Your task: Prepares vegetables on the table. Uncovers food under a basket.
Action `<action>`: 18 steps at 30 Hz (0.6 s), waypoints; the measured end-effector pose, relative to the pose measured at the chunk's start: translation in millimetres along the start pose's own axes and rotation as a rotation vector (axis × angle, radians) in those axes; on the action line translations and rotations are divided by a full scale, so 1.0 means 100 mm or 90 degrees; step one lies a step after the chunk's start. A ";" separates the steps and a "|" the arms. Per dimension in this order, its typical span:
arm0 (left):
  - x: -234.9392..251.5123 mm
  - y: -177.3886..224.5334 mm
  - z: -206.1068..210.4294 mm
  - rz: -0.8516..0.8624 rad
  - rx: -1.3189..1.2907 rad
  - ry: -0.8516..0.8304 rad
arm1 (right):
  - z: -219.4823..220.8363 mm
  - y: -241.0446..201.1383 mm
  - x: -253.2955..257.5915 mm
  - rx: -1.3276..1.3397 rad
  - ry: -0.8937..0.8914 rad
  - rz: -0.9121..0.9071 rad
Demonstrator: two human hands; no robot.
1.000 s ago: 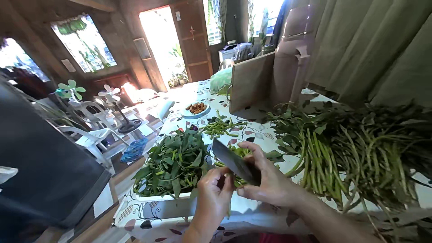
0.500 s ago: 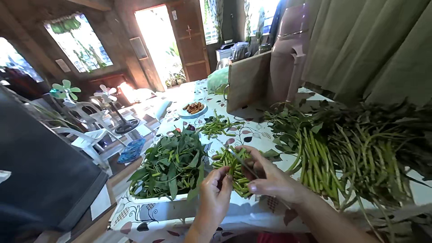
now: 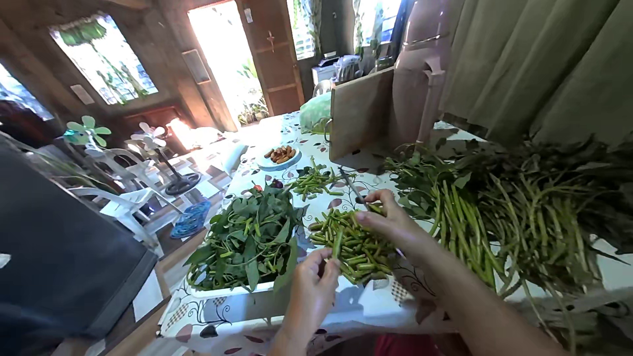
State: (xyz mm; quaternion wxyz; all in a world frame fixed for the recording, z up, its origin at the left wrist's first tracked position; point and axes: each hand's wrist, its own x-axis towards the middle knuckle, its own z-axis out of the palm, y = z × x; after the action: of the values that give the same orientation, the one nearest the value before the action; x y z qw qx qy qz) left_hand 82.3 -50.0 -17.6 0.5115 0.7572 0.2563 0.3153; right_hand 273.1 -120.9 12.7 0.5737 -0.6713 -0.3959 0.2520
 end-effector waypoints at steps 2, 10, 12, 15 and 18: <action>0.11 -0.01 -0.04 -0.014 -0.006 0.002 | -0.10 0.06 0.00 0.099 -0.121 0.020; 0.31 -0.11 0.08 0.044 0.029 -0.051 | -0.21 0.26 0.03 0.236 -0.447 -0.047; 0.31 -0.12 0.10 0.043 0.037 -0.052 | -0.16 0.23 0.02 0.195 -0.410 -0.043; 0.29 -0.09 0.07 0.015 0.059 -0.066 | -0.04 0.15 -0.06 0.073 -0.293 -0.058; 0.26 -0.06 0.07 -0.006 0.066 -0.045 | 0.12 0.14 -0.15 -0.132 -0.172 -0.128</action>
State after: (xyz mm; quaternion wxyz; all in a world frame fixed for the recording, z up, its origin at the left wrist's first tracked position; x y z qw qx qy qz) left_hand 104.2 -33.9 -19.2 0.4819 0.7921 0.2574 0.2723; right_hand 258.7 -127.2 -4.8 0.4654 -0.6437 -0.5584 0.2393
